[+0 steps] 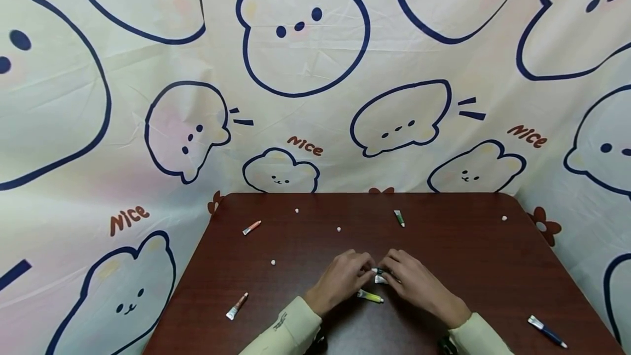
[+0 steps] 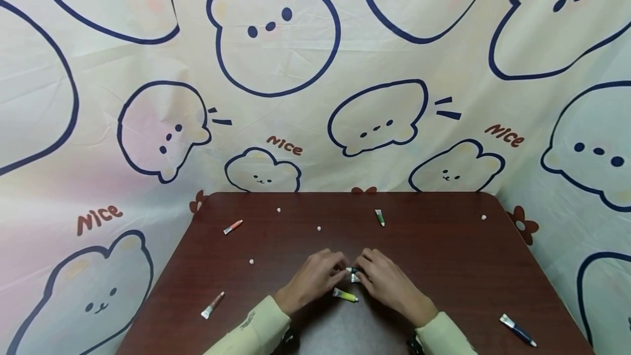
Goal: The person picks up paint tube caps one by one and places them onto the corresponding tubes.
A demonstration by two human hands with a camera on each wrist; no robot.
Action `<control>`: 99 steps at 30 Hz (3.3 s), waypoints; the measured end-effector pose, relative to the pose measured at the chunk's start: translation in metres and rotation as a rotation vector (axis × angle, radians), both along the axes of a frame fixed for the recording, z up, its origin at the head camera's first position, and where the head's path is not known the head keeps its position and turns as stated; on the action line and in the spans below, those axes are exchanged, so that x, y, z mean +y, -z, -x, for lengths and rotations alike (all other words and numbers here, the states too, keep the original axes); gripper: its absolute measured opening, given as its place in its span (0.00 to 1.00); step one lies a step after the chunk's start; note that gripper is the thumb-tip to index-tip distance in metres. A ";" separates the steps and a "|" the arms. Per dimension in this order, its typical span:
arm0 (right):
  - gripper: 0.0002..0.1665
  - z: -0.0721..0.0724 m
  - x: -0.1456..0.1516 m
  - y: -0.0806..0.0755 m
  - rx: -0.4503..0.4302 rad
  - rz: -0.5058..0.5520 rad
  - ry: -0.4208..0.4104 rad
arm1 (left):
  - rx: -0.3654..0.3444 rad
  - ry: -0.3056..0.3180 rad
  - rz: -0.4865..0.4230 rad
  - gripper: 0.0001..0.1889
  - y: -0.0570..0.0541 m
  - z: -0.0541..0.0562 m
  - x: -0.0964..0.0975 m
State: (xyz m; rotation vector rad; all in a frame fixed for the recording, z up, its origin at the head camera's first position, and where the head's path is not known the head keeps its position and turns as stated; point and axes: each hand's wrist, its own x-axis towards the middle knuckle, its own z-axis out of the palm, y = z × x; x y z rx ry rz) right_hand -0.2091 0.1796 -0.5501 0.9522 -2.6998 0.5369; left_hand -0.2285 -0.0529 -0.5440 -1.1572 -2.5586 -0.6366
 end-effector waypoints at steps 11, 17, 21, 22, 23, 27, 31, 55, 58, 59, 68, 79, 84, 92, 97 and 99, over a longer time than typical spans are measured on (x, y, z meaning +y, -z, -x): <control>0.11 0.000 0.002 0.000 0.026 0.010 0.013 | 0.036 0.026 -0.013 0.04 -0.003 0.000 0.003; 0.10 -0.001 0.002 -0.001 0.029 0.008 0.019 | 0.016 -0.005 0.031 0.03 -0.002 0.001 0.004; 0.09 -0.001 0.001 -0.001 0.024 0.005 0.018 | 0.017 -0.007 0.040 0.04 -0.002 0.000 0.005; 0.09 -0.001 0.001 -0.002 0.023 0.004 0.017 | 0.018 -0.003 0.036 0.04 -0.001 0.000 0.005; 0.09 -0.001 0.001 -0.002 0.023 0.005 0.016 | 0.020 0.000 0.031 0.04 -0.001 0.000 0.005; 0.09 0.000 0.001 -0.003 0.031 0.004 0.013 | 0.025 0.008 0.014 0.02 -0.001 0.000 0.005; 0.09 0.001 0.001 -0.003 0.039 0.000 0.012 | 0.028 0.007 0.008 0.03 -0.001 0.001 0.005; 0.11 -0.001 0.001 0.001 0.031 0.005 0.013 | 0.037 0.009 0.028 0.04 0.001 0.001 0.004; 0.10 -0.001 0.002 0.001 0.044 -0.010 0.017 | 0.035 0.005 0.023 0.04 0.002 0.001 0.003; 0.10 -0.001 0.002 0.001 0.051 -0.016 0.018 | 0.038 0.003 0.021 0.04 0.002 0.002 0.003; 0.09 -0.001 0.002 0.002 0.119 -0.031 -0.014 | 0.082 0.022 -0.004 0.03 0.000 0.001 0.003; 0.13 0.003 0.005 0.004 0.173 -0.034 -0.066 | 0.141 0.069 -0.015 0.06 0.000 0.003 0.003; 0.12 0.003 0.007 0.003 0.160 -0.028 -0.078 | 0.159 0.085 -0.015 0.06 0.002 0.005 0.003; 0.09 0.003 0.008 0.001 0.109 -0.042 -0.080 | 0.136 0.096 0.011 0.04 0.000 0.004 0.003; 0.08 0.003 0.008 -0.001 0.108 -0.045 -0.064 | 0.132 0.086 -0.008 0.04 0.001 0.004 0.003; 0.07 0.004 0.008 -0.001 0.103 -0.047 -0.057 | 0.137 0.076 -0.017 0.04 0.002 0.004 0.004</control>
